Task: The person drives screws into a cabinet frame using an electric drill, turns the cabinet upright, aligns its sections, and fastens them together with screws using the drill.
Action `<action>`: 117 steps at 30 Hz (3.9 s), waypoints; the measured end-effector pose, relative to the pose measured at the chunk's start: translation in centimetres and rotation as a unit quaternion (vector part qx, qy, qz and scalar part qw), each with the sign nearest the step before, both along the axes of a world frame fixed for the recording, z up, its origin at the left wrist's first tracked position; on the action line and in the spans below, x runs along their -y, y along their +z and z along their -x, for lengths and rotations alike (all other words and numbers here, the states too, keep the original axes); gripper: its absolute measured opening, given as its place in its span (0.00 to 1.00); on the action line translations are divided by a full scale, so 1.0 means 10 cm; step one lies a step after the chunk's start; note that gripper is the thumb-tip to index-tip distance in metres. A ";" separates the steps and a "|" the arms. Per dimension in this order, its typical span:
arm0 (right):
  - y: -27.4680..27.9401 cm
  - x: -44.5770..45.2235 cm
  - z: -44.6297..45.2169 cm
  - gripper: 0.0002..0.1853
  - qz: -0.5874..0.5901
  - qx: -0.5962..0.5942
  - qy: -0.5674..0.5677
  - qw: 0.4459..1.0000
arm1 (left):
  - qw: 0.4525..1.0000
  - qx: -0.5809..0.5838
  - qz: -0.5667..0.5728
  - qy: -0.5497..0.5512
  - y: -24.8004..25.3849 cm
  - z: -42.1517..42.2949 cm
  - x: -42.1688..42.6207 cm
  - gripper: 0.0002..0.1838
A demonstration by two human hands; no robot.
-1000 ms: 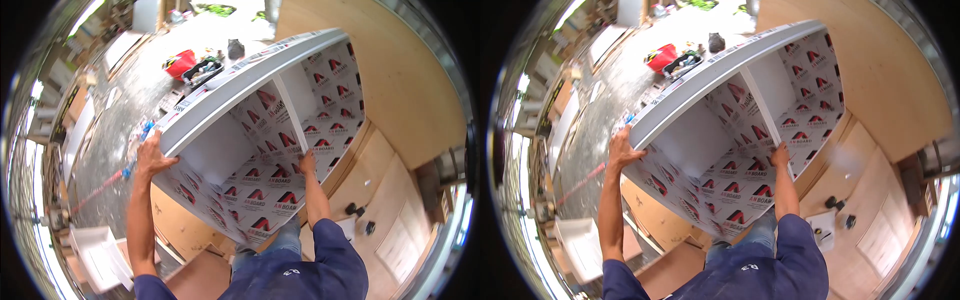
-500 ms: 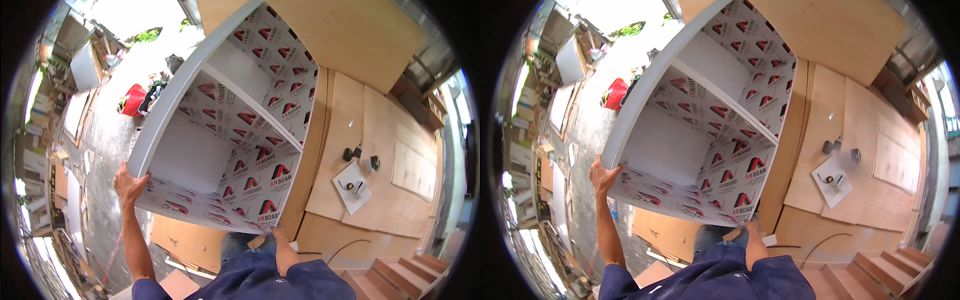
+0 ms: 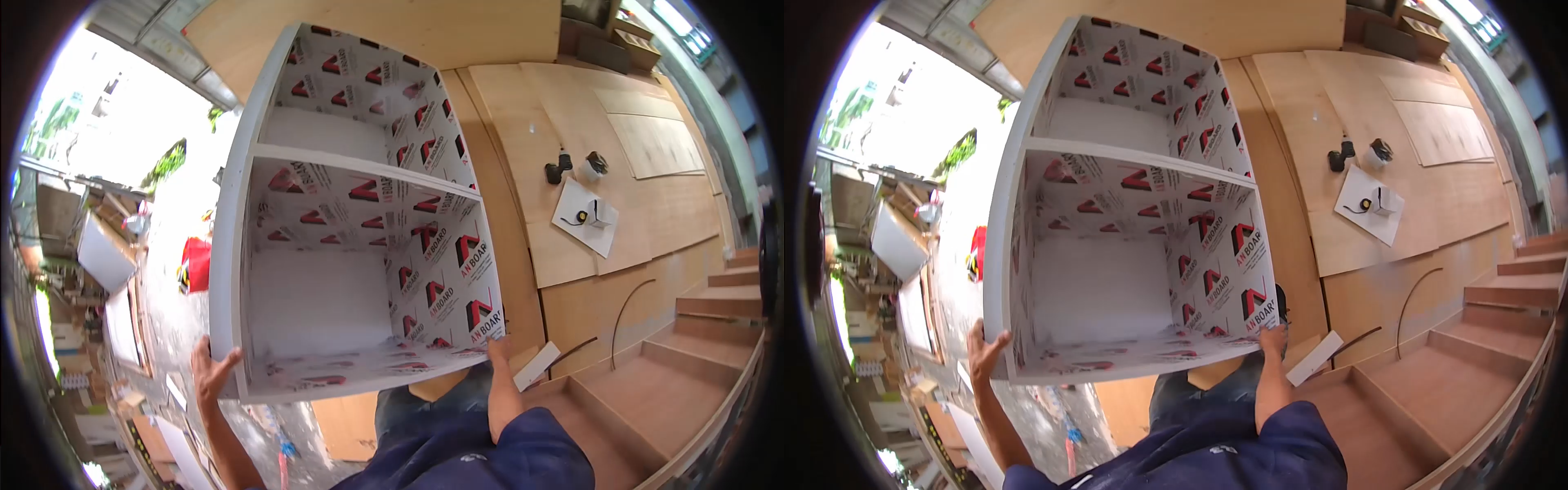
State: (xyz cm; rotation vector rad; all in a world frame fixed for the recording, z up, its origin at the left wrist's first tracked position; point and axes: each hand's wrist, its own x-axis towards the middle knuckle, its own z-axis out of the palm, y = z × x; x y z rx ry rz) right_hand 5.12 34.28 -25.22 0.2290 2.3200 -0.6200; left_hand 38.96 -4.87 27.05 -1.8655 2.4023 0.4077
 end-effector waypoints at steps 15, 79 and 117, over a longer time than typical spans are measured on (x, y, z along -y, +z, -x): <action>0.57 2.40 2.57 0.57 0.223 -0.385 0.308 0.841 | 0.991 0.044 0.078 0.098 -0.12 0.08 -0.08 0.75; 1.80 4.48 2.89 0.38 0.121 -0.370 0.572 0.722 | 0.955 -0.028 0.272 0.112 -2.03 -1.44 2.29 0.37; 1.78 4.67 3.02 0.22 0.211 -0.278 0.702 0.620 | 0.934 -0.294 -0.056 0.197 -2.90 5.43 0.23 0.55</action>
